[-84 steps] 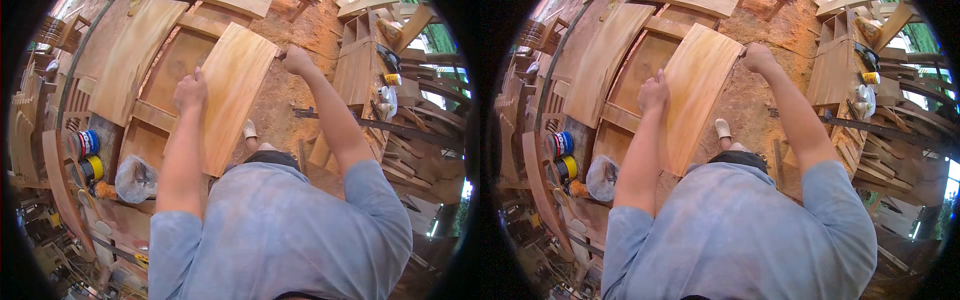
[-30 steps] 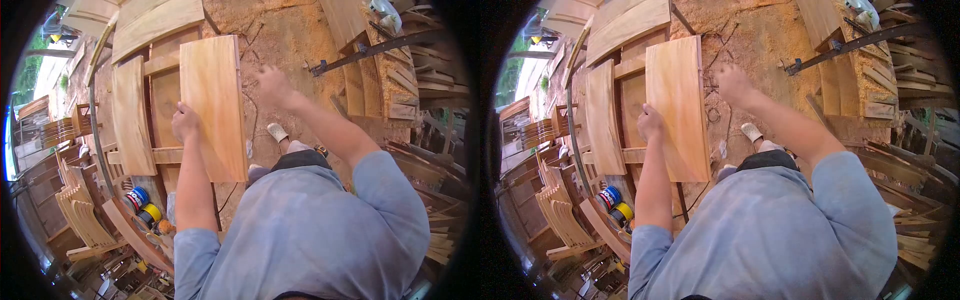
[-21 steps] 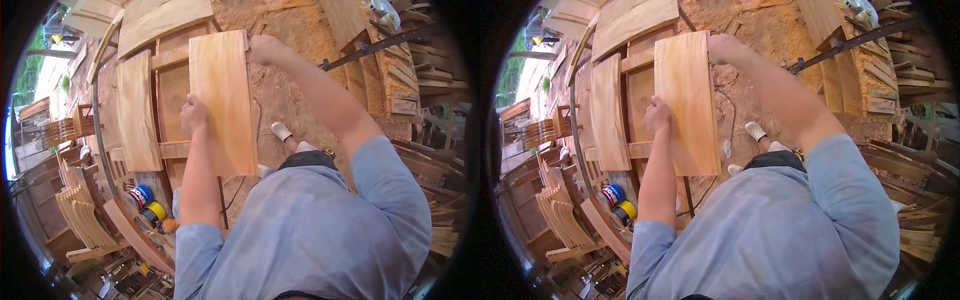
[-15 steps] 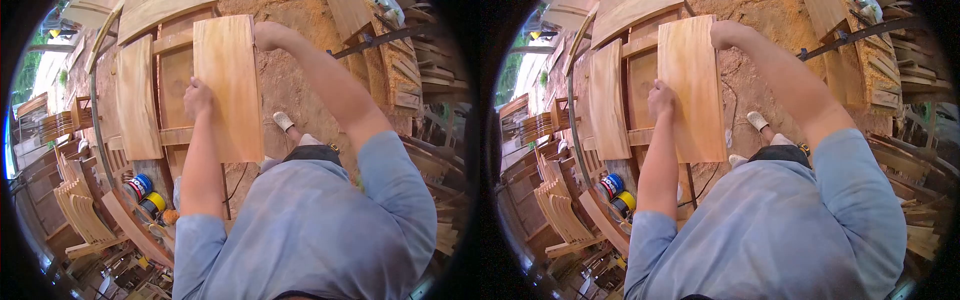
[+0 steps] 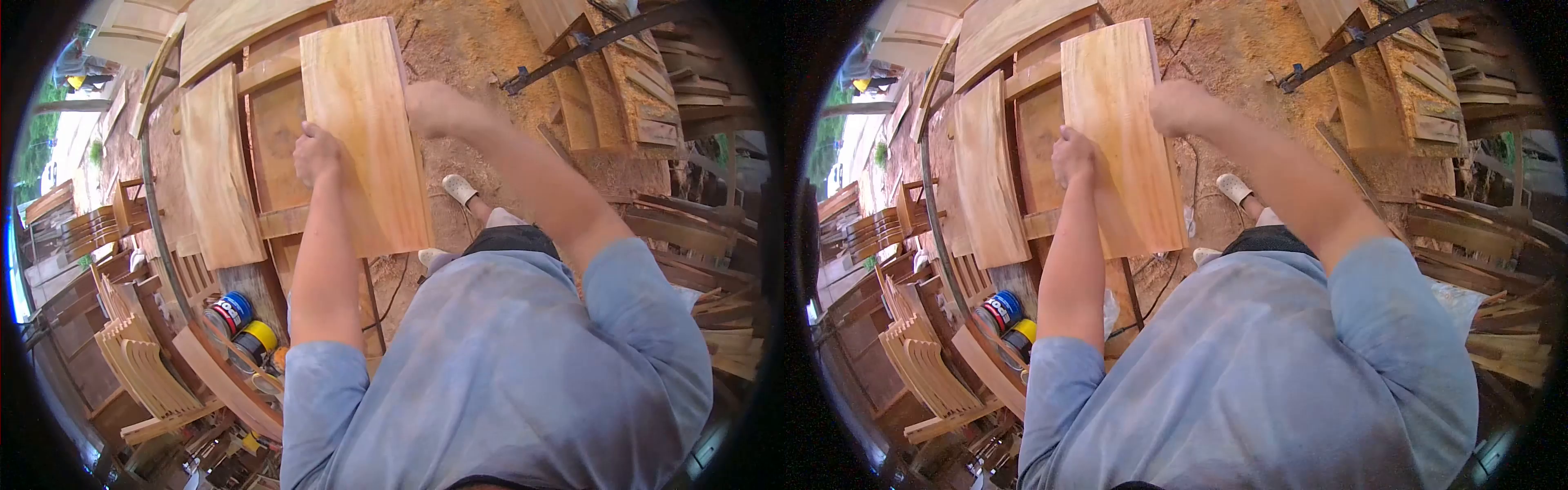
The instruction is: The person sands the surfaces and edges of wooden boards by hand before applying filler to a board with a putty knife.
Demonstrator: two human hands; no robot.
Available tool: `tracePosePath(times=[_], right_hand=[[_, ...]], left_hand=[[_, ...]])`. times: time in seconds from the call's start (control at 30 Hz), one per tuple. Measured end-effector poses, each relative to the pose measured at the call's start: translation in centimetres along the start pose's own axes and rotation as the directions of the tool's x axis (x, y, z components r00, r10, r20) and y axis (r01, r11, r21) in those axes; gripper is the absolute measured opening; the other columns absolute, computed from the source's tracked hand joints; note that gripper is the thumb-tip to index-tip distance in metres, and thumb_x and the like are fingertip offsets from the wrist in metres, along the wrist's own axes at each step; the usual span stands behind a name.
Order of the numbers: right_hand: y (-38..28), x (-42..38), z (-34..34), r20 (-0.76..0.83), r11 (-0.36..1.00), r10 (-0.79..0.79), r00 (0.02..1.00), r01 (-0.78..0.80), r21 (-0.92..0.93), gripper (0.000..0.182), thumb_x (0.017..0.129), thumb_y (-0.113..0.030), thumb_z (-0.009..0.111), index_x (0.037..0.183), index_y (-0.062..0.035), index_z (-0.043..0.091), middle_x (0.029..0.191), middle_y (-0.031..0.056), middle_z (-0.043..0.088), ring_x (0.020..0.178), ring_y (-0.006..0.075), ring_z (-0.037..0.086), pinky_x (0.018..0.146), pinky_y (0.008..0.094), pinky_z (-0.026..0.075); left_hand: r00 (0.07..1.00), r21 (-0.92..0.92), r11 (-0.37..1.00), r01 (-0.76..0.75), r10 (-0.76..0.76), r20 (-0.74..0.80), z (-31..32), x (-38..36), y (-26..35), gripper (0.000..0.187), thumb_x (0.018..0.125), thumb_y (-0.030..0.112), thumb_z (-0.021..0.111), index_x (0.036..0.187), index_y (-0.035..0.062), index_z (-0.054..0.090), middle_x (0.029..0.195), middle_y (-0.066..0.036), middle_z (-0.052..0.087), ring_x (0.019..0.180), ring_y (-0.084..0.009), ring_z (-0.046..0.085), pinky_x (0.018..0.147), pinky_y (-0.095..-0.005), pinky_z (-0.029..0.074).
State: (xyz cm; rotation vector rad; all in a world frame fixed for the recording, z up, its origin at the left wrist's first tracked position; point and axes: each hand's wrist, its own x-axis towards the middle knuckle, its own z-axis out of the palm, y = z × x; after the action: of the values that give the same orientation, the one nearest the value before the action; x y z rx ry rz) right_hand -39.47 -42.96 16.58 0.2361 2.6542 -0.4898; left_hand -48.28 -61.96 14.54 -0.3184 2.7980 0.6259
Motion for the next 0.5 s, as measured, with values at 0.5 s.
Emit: tracePosePath(times=[0.5], right_hand=[[4.4, -4.6, 2.1, -0.016, 0.867, 0.008, 1.000, 0.001, 0.498, 0.037, 0.081, -0.008, 0.062, 0.116, 0.0053, 0.064, 0.104, 0.0185, 0.069, 0.099, 0.0335, 0.066, 0.084, 0.0441, 0.053]], left_hand=[[1.000, -0.011, 1.000, 0.017, -0.017, -0.021, 0.0, -0.2, 0.1, 0.065, 0.099, 0.047, 0.027, 0.116, -0.0009, 0.068, 0.122, -0.024, 0.064, 0.117, -0.0407, 0.059, 0.102, -0.0482, 0.043]])
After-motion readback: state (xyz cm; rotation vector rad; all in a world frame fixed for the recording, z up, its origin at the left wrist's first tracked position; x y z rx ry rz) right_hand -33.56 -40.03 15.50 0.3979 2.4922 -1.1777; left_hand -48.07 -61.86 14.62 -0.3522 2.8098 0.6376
